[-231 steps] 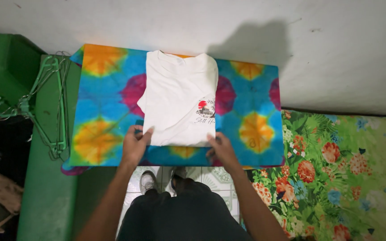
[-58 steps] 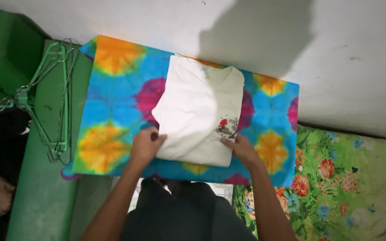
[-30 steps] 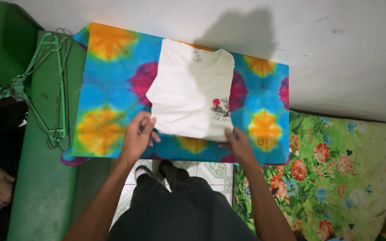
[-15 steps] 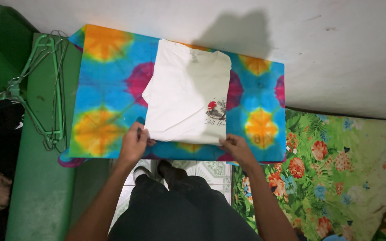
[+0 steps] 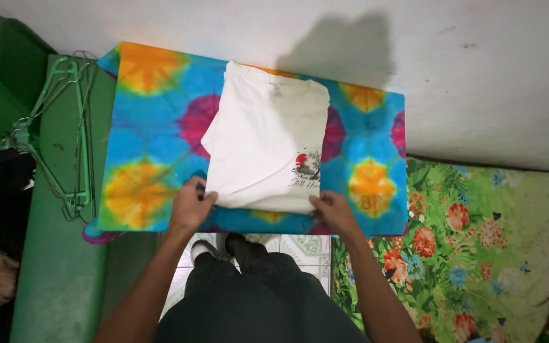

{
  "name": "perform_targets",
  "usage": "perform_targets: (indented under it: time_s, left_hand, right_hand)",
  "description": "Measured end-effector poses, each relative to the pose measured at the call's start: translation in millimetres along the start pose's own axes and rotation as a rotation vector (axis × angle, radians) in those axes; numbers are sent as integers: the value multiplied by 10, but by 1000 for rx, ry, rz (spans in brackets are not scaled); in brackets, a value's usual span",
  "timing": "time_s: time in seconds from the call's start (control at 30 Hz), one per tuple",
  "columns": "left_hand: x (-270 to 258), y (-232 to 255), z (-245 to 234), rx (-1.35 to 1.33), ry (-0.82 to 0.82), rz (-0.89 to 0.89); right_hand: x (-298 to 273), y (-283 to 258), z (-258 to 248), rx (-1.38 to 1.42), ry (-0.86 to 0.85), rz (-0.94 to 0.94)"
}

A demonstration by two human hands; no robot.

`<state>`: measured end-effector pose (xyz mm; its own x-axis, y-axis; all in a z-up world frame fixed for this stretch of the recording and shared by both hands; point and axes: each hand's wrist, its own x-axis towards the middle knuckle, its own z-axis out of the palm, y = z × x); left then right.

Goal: The person folds a white t-shirt on a colorful mat, then picks up a dark blue hoodie from a nearby pile and folds it on the same mat. The person smooths and aligns each garment by hand before stacking them.

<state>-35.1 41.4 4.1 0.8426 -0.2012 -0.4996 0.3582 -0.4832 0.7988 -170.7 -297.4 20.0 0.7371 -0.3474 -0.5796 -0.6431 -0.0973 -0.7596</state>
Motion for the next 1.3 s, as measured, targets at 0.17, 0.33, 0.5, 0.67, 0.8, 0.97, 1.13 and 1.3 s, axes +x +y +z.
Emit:
perform_targets:
  time_s: [0.17,0.33,0.5,0.67,0.8,0.97,1.13,1.3]
  left_hand:
    - [-115,327,-48,339,187,49]
    - [25,677,176,506,341,726]
    - [399,720,568,715,273,923]
    - [737,637,620,738,267,951]
    - [1037,752,573,649,238,955]
    - [1626,974,509,773,227,884]
    - [2098,1030,428,776,202,912]
    - [2205,1049,337,601,201,856]
  right_hand:
    - [71,-41,-47,-292,299,-168]
    - [201,-339,318,-524,631,-636]
    - [374,-565,821,-894,371,-918]
    - [674,-672,807,-1054,244,-861]
    - [1000,-771,610,-1053,216,-843]
    - [1546,-1001,344,-1077,142,-879]
    - [2096,-1313,72,-1233,47,-860]
    - [2331,-1422,18,-1176,133,-751]
